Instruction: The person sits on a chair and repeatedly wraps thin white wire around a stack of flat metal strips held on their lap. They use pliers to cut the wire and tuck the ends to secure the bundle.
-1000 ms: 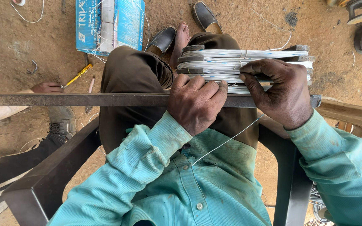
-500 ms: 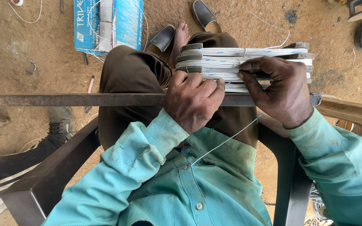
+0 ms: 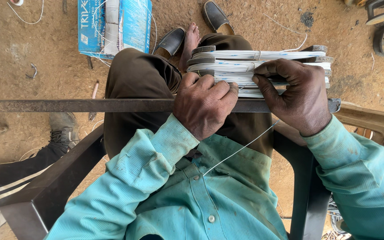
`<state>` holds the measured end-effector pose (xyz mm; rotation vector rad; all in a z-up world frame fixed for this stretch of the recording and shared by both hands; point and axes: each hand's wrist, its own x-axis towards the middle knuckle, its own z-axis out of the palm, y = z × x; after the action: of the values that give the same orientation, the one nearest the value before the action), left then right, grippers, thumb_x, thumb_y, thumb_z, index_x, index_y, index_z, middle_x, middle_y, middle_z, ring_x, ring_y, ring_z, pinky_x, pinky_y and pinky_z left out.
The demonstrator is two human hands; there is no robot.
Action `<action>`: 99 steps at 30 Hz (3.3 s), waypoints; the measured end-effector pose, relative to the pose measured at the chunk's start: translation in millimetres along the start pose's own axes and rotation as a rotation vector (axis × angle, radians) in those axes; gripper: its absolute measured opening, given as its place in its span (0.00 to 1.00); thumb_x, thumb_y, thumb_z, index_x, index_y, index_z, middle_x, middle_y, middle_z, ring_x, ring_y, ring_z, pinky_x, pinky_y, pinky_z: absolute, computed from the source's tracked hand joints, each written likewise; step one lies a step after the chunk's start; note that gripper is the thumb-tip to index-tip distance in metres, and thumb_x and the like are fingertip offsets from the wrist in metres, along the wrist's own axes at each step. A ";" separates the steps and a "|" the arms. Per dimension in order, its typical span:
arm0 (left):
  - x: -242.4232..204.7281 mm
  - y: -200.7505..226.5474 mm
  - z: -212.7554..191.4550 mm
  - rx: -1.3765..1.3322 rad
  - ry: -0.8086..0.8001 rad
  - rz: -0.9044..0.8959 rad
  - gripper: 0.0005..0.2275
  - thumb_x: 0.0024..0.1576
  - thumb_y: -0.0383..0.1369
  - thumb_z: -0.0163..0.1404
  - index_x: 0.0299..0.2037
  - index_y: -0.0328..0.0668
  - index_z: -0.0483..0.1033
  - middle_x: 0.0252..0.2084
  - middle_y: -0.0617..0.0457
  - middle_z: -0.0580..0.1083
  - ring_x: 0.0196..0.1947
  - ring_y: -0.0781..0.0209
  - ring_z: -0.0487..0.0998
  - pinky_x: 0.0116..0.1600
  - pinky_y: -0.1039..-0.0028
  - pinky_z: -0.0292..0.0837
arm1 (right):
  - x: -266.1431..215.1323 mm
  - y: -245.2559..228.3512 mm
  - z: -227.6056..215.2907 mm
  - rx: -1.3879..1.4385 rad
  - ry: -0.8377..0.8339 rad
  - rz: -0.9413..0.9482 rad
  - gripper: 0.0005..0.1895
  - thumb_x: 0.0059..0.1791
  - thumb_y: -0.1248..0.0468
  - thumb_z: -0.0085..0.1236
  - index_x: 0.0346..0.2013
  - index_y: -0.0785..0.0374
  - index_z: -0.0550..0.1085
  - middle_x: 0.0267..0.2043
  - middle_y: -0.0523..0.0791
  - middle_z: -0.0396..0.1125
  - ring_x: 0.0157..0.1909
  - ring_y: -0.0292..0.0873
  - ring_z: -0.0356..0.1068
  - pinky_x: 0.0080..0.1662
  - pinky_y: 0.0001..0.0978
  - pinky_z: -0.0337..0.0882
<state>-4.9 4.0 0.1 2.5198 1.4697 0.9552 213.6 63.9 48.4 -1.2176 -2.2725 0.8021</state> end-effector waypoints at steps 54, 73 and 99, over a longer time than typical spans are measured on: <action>1.2 -7.9 -1.9 -0.015 0.051 0.016 0.08 0.62 0.32 0.54 0.46 0.40 0.83 0.31 0.59 0.73 0.33 0.61 0.73 0.44 0.64 0.65 | 5.0 -4.7 -5.8 0.058 -0.064 -0.002 0.07 0.53 0.71 0.65 0.44 0.68 0.78 0.43 0.49 0.76 0.46 0.42 0.79 0.49 0.32 0.77; 3.8 -8.9 -14.5 0.016 0.029 0.195 0.05 0.61 0.31 0.55 0.43 0.42 0.82 0.32 0.60 0.73 0.36 0.63 0.73 0.46 0.68 0.64 | 8.7 -17.8 -8.0 0.033 -0.076 0.022 0.06 0.53 0.73 0.61 0.44 0.70 0.76 0.41 0.52 0.76 0.44 0.46 0.79 0.46 0.34 0.77; 50.0 -24.6 6.2 -0.469 -0.108 -0.320 0.03 0.56 0.33 0.59 0.33 0.46 0.79 0.32 0.52 0.76 0.36 0.53 0.79 0.49 0.56 0.72 | -0.5 2.6 23.0 0.161 0.160 0.100 0.05 0.52 0.76 0.62 0.41 0.70 0.74 0.39 0.44 0.75 0.42 0.31 0.74 0.48 0.23 0.77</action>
<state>-2.9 59.1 10.1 1.9098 1.3659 0.9542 201.2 58.1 29.6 -1.2795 -1.9926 0.8727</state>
